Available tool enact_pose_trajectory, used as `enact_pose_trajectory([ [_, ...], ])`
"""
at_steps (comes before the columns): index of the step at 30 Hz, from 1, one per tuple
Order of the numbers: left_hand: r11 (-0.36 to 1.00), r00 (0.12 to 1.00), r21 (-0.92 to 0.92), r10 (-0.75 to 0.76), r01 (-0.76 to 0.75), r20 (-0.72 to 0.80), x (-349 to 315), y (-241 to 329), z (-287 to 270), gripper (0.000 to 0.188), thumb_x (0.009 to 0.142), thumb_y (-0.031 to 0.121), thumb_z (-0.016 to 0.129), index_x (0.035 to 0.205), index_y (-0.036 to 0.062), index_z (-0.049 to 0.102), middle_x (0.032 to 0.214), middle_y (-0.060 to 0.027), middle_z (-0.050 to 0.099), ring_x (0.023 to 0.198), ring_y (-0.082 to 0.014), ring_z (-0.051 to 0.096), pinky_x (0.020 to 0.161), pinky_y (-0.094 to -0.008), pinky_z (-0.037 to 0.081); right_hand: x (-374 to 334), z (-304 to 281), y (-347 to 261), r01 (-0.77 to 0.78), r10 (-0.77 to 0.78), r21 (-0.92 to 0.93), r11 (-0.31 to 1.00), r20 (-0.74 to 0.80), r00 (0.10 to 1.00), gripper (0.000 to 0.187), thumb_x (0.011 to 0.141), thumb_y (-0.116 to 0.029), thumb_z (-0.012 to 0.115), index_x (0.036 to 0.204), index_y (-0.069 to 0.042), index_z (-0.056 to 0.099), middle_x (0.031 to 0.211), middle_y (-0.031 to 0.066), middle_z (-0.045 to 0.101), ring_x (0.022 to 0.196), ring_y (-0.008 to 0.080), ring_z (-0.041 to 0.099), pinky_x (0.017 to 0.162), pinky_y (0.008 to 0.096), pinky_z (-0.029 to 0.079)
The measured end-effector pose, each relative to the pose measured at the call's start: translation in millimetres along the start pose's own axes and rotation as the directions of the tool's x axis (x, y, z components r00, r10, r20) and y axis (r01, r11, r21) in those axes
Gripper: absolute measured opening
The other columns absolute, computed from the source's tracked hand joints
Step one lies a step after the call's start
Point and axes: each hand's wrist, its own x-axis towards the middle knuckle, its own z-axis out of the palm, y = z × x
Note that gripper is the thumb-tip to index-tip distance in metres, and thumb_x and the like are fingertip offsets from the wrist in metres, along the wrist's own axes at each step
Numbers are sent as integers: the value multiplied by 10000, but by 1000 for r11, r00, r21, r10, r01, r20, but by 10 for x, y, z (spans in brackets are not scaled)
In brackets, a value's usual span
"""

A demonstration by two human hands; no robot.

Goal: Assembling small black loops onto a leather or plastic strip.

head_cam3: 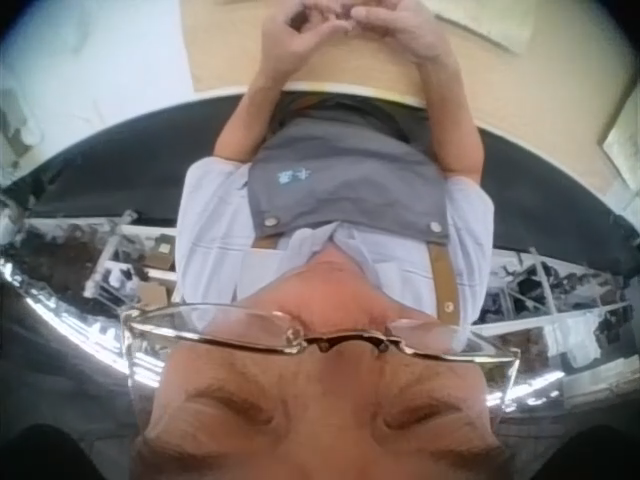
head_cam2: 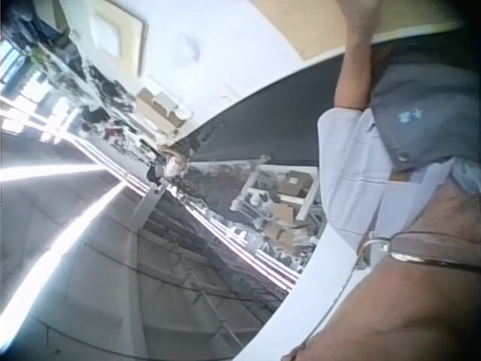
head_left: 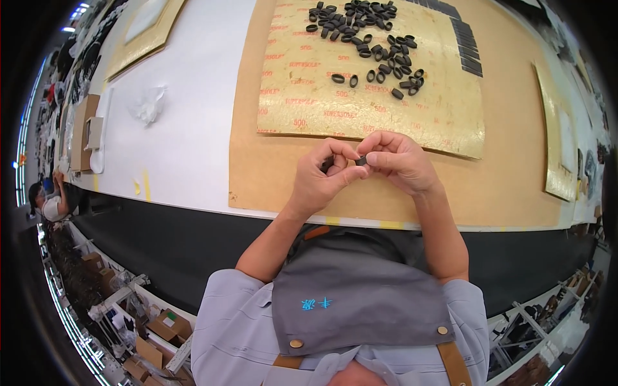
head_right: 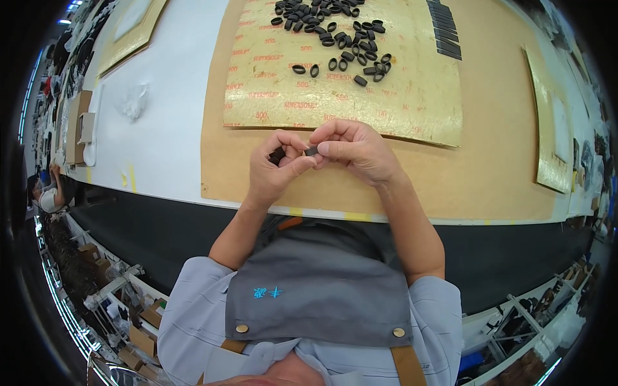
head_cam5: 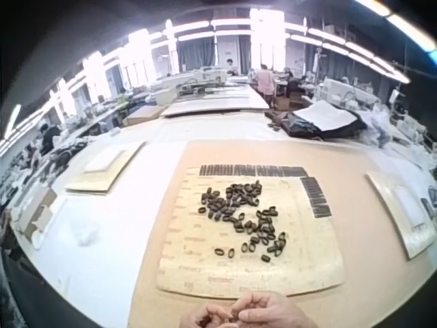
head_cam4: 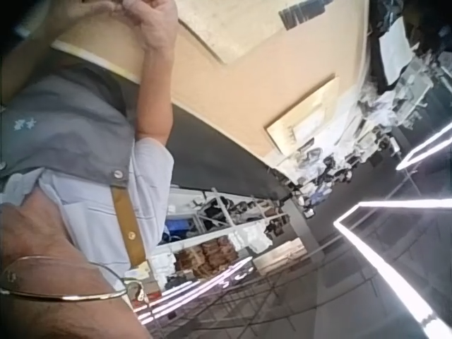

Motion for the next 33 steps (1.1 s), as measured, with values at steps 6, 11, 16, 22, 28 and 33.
enact_pose_trajectory([
  [6,994,999,-107,19,-22,-32,26,-44,17,181,775,24,713,902,37,585,603,92,354,539,1,292,483,-174,247,4,0,0,-4,5,-20,1000,34,999,183,844,-29,611,1014,33,580,849,95,644,737,148,650,675,239,527],
  [11,940,973,-254,-227,228,33,79,-32,-40,163,867,152,632,940,24,561,620,58,445,480,-19,335,432,-194,239,1,69,-18,-4,5,-44,999,24,1000,179,830,-16,617,1002,27,589,826,74,629,716,131,636,652,239,523],
  [16,845,927,-383,-342,374,152,127,-76,-124,179,892,197,606,935,31,556,620,57,445,467,-22,315,422,-201,218,15,133,-3,71,-85,-196,978,-62,994,178,826,-21,624,996,11,582,814,57,621,705,115,620,630,236,518],
  [22,828,915,-394,-384,399,121,126,-70,-89,172,897,203,603,927,42,552,612,60,445,469,-13,309,422,-194,212,22,154,9,20,-48,-220,975,-125,991,165,835,-39,623,987,9,577,801,58,624,665,119,621,594,237,517],
  [28,967,977,-155,-210,201,-38,97,-71,-19,125,899,163,590,919,41,570,619,58,458,494,-8,333,440,-186,237,22,150,20,-11,-17,-178,984,-154,988,141,842,-61,631,941,-2,549,764,74,625,602,136,624,549,224,500],
  [33,995,995,-71,-80,75,-66,50,-55,-20,95,892,125,586,908,33,594,629,73,436,537,0,345,471,-173,248,14,163,30,-7,-22,-174,985,-162,987,135,851,-72,621,932,-6,536,743,79,624,577,144,623,527,218,488],
])
